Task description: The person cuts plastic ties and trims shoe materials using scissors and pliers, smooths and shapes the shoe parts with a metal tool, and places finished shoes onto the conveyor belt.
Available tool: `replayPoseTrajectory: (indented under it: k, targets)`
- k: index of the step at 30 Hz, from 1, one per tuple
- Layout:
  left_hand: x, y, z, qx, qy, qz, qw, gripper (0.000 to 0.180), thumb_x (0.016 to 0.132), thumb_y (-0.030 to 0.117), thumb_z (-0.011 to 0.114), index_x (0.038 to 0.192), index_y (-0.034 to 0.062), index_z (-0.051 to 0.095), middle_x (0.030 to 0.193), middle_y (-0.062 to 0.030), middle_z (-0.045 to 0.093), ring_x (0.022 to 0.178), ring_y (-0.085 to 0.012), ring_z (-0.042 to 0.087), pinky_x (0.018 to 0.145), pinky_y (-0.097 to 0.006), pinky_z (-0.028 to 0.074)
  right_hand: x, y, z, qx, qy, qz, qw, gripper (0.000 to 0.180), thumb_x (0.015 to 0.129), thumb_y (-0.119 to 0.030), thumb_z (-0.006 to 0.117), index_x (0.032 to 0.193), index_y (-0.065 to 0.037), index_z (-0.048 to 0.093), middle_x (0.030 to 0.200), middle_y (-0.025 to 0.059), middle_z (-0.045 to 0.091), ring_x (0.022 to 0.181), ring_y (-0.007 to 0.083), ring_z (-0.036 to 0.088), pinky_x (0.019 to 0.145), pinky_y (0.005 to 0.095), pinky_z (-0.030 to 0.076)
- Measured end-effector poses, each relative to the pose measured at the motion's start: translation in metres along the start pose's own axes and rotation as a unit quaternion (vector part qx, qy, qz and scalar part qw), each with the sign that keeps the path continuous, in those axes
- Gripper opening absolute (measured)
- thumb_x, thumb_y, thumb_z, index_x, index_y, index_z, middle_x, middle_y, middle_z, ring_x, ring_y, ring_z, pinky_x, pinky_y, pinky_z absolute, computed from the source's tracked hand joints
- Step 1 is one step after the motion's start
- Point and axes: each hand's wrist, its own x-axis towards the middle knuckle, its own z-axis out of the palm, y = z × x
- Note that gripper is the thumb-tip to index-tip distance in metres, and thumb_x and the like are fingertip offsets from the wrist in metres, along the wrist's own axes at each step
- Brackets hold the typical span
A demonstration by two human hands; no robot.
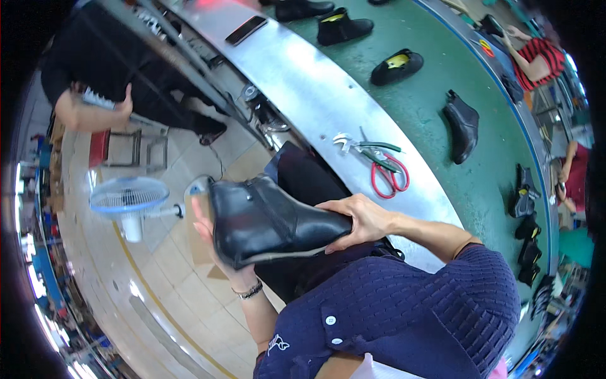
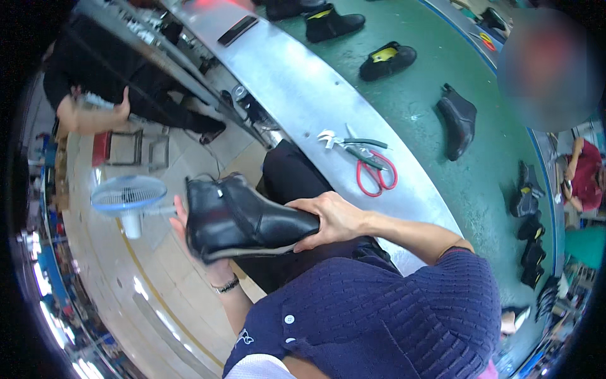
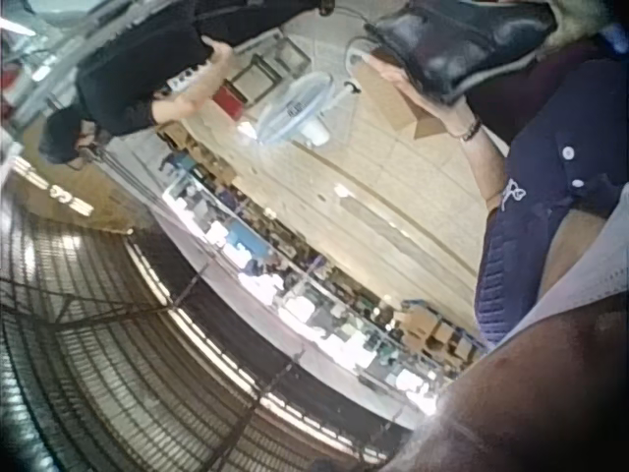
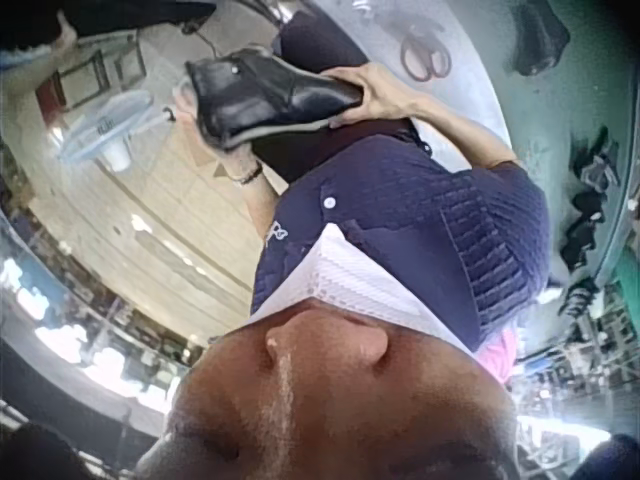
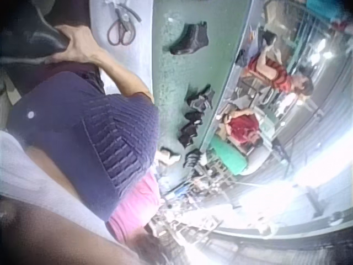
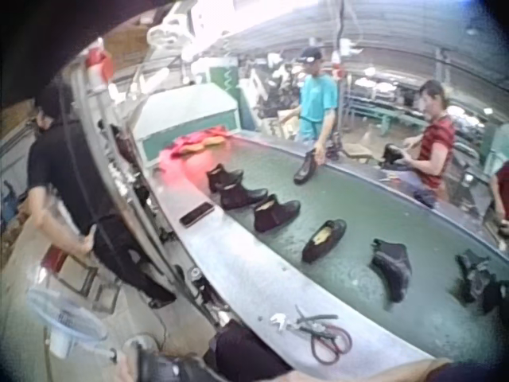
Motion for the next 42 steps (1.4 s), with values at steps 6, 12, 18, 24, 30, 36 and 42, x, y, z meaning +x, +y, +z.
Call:
replayPoseTrajectory:
  k: [6, 12, 18, 24, 30, 36, 42]
  targets:
    - [0.007, -0.027, -0.004, 0.099, -0.010, -0.017, 0.995, 0.064, 0.101, 0.044, 0.040, 0.153, 0.0266, 0.008, 0.149, -0.0219, 0.030, 0.133, -0.0429, 0.038, 0.108, -0.054, 0.033, -0.048, 0.042, -0.019, 0.194, 0.389, 0.146, 0.889, 0.045, 0.073, -0.021, 0.079, 0.107, 0.007, 0.066, 0.092, 0.0048, 0.069, 0.082, 0.0102, 0.059, 0.074, 0.0263, 0.048]
    - [0.011, -0.034, -0.003, 0.146, -0.011, -0.083, 0.986, 0.064, 0.102, 0.041, 0.039, 0.153, 0.0151, 0.010, 0.148, -0.0239, 0.032, 0.126, -0.0413, 0.048, 0.101, -0.048, 0.042, -0.078, 0.087, -0.117, -0.021, 0.668, 0.133, 0.732, 0.070, 0.085, -0.038, 0.071, 0.135, 0.004, 0.047, 0.097, 0.0102, 0.068, 0.071, 0.0101, 0.058, 0.067, 0.0232, 0.047]
    - [0.018, -0.047, 0.015, 0.179, -0.026, -0.111, 0.977, 0.061, 0.102, 0.038, 0.042, 0.149, 0.0060, 0.021, 0.142, -0.0210, 0.040, 0.119, -0.0355, 0.055, 0.098, -0.044, 0.046, -0.058, 0.176, -0.195, -0.474, 0.585, 0.204, 0.626, 0.063, 0.086, -0.031, 0.067, 0.140, -0.010, 0.043, 0.121, 0.0174, 0.058, 0.109, 0.0313, 0.057, 0.090, 0.0385, 0.047]
    - [0.011, -0.044, 0.020, 0.182, -0.021, -0.097, 0.978, 0.057, 0.101, 0.033, 0.047, 0.145, 0.0036, 0.029, 0.135, -0.0201, 0.048, 0.112, -0.0340, 0.060, 0.093, -0.042, 0.050, 0.046, 0.154, -0.208, -0.311, 0.515, 0.216, 0.770, 0.042, 0.082, -0.029, 0.070, 0.117, -0.009, 0.059, 0.090, 0.0121, 0.066, 0.082, 0.0319, 0.065, 0.074, 0.0418, 0.051]
    - [-0.004, -0.032, -0.002, 0.205, 0.005, -0.102, 0.973, 0.050, 0.098, 0.025, 0.054, 0.140, 0.0043, 0.038, 0.130, -0.0177, 0.054, 0.108, -0.0301, 0.063, 0.088, -0.038, 0.053, 0.061, 0.185, -0.237, -0.228, 0.569, 0.180, 0.770, 0.029, 0.080, -0.028, 0.071, 0.097, -0.005, 0.064, 0.083, 0.0161, 0.069, 0.077, 0.0315, 0.068, 0.071, 0.0417, 0.050]
    - [-0.005, -0.033, 0.004, 0.303, -0.107, -0.103, 0.941, 0.057, 0.094, 0.017, 0.061, 0.143, 0.0036, 0.036, 0.131, -0.0160, 0.053, 0.114, -0.0243, 0.059, 0.093, -0.033, 0.050, 0.015, 0.039, -0.220, -0.022, 0.498, 0.010, 0.867, 0.039, 0.088, -0.024, 0.069, 0.064, -0.008, 0.042, 0.052, -0.0032, 0.044, 0.044, 0.0050, 0.047, 0.041, 0.0227, 0.035]
    - [0.024, -0.036, 0.063, 0.502, -0.347, -0.018, 0.792, 0.103, 0.070, 0.029, 0.084, 0.150, 0.0043, 0.023, 0.150, -0.0168, 0.035, 0.139, -0.0269, 0.032, 0.113, -0.035, 0.025, 0.038, -0.060, -0.143, 0.114, 0.308, -0.011, 0.944, 0.040, 0.087, -0.024, 0.071, 0.060, -0.010, 0.045, 0.049, -0.0043, 0.043, 0.040, 0.0039, 0.041, 0.039, 0.0215, 0.027]
